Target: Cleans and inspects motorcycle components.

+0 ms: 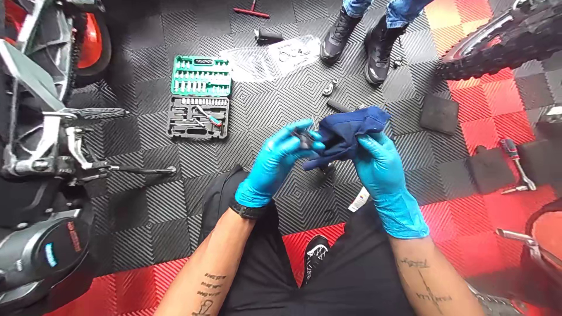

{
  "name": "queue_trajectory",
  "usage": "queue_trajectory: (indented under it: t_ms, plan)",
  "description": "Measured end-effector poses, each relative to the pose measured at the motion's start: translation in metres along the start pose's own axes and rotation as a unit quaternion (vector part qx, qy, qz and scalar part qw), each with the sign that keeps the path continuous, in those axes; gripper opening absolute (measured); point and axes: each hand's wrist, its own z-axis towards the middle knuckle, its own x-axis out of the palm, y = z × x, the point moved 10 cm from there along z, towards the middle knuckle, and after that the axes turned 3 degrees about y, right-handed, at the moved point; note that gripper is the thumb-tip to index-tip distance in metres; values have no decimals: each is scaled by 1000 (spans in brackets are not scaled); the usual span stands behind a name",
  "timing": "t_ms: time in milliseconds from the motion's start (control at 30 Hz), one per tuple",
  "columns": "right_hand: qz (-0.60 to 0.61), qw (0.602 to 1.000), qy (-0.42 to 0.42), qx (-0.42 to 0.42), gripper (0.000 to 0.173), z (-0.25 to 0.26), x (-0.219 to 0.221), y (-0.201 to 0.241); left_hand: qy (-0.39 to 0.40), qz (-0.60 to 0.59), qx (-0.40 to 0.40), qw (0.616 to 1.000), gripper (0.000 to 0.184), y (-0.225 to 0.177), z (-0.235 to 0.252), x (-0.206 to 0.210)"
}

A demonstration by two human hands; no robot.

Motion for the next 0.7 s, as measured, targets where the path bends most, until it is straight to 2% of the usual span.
queue_trajectory:
  t_ms: [67, 100, 133, 200, 233, 300, 333, 400, 467, 567, 700]
  plan:
    - [-54, 998, 20, 34, 23, -3, 9, -25, -47, 41, 43, 997, 47, -22, 1, -23]
    - [-130, 989, 42, 55, 23, -2, 13, -43, -65, 49, 60, 995, 47, -32, 1, -33]
    - [-249, 963, 73, 78, 23, 2, 13, -62, -81, 51, 72, 993, 46, -38, 2, -39]
    - [-524, 838, 87, 125, 28, 22, -21, -92, -88, 39, 82, 992, 45, -41, 2, -44]
    - [-588, 795, 46, 139, 27, 36, -52, -92, -83, 34, 81, 993, 45, -39, 0, -42]
    - [-617, 769, -57, 157, 19, 62, -114, -81, -62, 23, 82, 994, 44, -37, -3, -34]
    - [-630, 752, -80, 176, 17, 70, -136, -83, -51, 13, 83, 995, 44, -37, -3, -29]
    - [-647, 722, -75, 234, 15, 78, -167, -113, -32, 1, 84, 996, 46, -35, -2, -20]
    - [-669, 694, -31, 263, 16, 80, -165, -156, -18, 1, 83, 996, 48, -31, -3, -13]
    - [-694, 676, 11, 248, 25, 94, -138, -209, 10, 2, 80, 997, 50, -27, -3, 0]
    - [-679, 687, -36, 254, 26, 100, -120, -245, 51, 2, 65, 997, 47, -26, -15, 21]
